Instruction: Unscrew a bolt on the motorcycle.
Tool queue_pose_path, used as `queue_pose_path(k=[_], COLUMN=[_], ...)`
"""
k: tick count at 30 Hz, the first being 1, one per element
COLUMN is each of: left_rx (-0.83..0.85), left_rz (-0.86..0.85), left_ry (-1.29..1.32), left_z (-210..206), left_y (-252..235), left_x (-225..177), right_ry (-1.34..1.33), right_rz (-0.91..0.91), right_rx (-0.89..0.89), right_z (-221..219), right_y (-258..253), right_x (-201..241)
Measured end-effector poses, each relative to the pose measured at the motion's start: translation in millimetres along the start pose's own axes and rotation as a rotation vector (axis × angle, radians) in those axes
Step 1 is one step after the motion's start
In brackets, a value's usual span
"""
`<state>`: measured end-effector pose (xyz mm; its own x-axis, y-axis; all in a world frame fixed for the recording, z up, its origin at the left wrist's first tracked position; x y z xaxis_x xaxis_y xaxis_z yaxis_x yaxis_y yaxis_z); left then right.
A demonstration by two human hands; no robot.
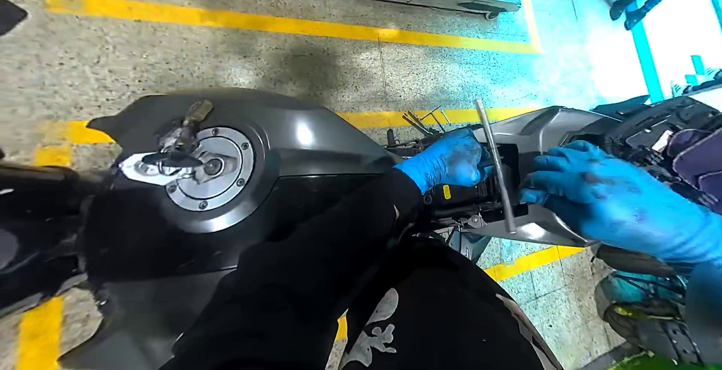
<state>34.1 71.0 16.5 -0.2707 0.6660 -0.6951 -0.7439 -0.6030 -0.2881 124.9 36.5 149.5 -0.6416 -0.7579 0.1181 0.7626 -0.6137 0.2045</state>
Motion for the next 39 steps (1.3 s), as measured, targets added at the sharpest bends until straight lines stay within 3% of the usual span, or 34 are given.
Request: queue_pose_path(k=[2, 6, 9, 13, 17, 20, 23, 24, 27, 31, 35, 39], left_rx=[0.034, -0.309, -0.451, -0.446, -0.502, -0.61, -0.76, -0.758, -0.704, -0.843, -0.936, -0.831], left_rz=[0.042, -0.171, -0.169, -0.125, -0.022, -0.133, -0.35, -0.303, 0.06, 0.321, 0.389, 0.336], left_ry=[0.072, 0.196, 0.208, 0.242, 0.633, 0.602, 0.494, 0.523, 0.681, 0.751, 0.556, 0.421], left_z=[5, 19, 25, 24, 33, 36, -1, -1, 31, 30, 33, 32], left_y=[-3, 1, 4, 4, 7, 10, 18, 23, 27, 47, 56, 55], left_x=[0, -5, -3, -2, -16, -39, -24, -25, -48, -46, -50, -53], right_ry=[-0.076, -0.126, -0.143, -0.225, -0.388, -0.486, -0.554, -0.598, -0.919, -1.401, -1.712, -1.75], right_rz=[-0.056, -0.253, -0.319, -0.463, -0.508, -0.537, -0.619, -0.684, -0.93, -1.064, -1.048, -1.046], right_rx=[-0.1, -0.229, -0.25, -0.27, -0.299, -0.302, -0.305, -0.291, -0.165, -0.156, -0.059, 0.094], right_z=[27, 52, 42, 0, -62, -98, -138, -155, -221, -286, -331, -371], right_y=[3, 19, 27, 30, 39, 43, 50, 55, 75, 44, -12, -48], right_x=[-7, -43, -48, -51, -36, -14, -10, -13, -22, -30, -31, -29])
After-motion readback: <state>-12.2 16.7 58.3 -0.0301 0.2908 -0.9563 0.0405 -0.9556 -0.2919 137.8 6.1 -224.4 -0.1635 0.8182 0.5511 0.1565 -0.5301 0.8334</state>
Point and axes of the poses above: each hand's wrist, its own y-axis away from the middle knuckle, its own z-axis out of the back of the hand, x = y × z, the point moved 7 cm from there along -y, towards the middle knuckle, and after that the axes turned 5 degrees about -z, right-handed, at the moved point
